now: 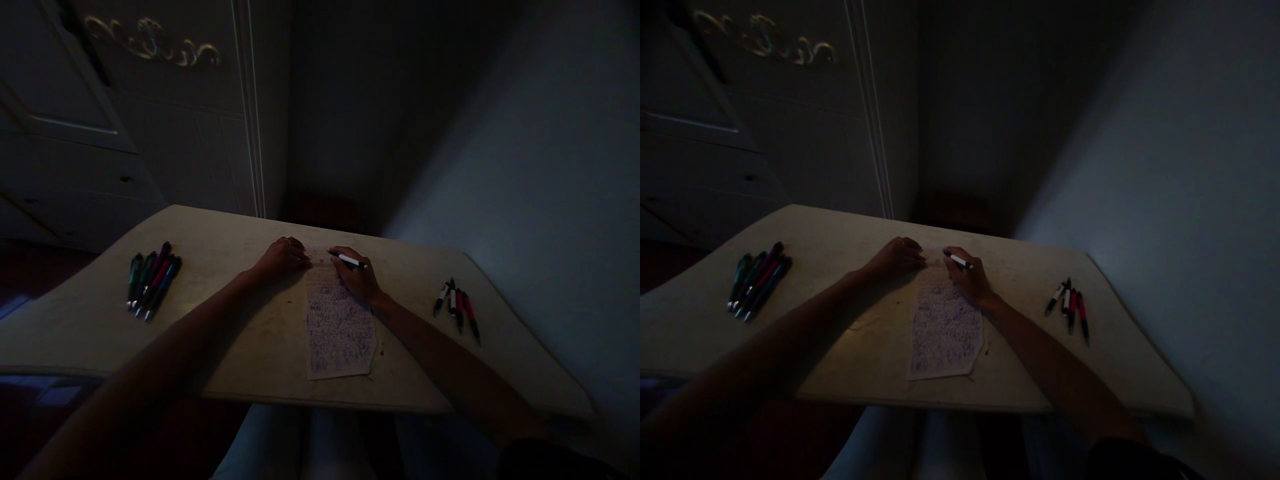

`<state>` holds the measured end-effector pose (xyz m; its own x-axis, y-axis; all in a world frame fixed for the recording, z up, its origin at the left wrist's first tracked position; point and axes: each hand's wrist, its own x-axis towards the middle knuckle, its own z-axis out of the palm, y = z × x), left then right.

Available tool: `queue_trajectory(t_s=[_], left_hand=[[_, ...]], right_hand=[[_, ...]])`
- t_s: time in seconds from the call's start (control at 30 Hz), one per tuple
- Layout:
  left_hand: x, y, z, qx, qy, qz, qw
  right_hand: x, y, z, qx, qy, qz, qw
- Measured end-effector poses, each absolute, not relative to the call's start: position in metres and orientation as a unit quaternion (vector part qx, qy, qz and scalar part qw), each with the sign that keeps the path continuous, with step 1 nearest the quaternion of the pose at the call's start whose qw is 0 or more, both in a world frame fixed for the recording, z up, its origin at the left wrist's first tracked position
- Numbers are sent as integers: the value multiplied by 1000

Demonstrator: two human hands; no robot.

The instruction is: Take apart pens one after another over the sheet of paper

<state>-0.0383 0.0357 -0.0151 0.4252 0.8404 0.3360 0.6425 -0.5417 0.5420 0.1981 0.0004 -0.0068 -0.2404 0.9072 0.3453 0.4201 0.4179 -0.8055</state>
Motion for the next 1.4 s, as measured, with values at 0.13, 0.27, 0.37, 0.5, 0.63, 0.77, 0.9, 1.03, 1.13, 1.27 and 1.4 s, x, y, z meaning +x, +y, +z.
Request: queue_trajectory(t_s=[0.13,0.27,0.37,0.5,0.63,0.77,0.9,1.03,1.13,1.27,1.4], left_hand=[[-38,38,-18,830,447,293,162],[-38,38,-18,834,435,300,158],[-37,36,-17,833,433,305,157],[-37,34,-16,828,427,325,166],[-37,34,-15,817,426,345,179],[-37,34,-13,812,433,343,188],[-36,33,-11,801,452,341,193],[-35,31,-11,802,435,355,202],[-34,29,-12,813,410,360,203],[-32,29,-16,827,383,366,186],[-31,29,-17,838,370,364,166]], right_hand=[[198,-1,-7,-445,-729,278,439],[198,-3,-6,-436,-730,259,458],[199,-1,-5,-433,-723,247,478],[201,1,-4,-440,-711,213,505],[201,2,-6,-442,-709,216,505],[200,1,-7,-441,-706,220,508],[201,3,-10,-434,-725,204,495],[206,10,-13,-392,-795,120,447],[209,14,-14,-348,-846,57,401],[207,14,-13,-325,-867,33,377],[206,13,-13,-331,-864,39,377]])
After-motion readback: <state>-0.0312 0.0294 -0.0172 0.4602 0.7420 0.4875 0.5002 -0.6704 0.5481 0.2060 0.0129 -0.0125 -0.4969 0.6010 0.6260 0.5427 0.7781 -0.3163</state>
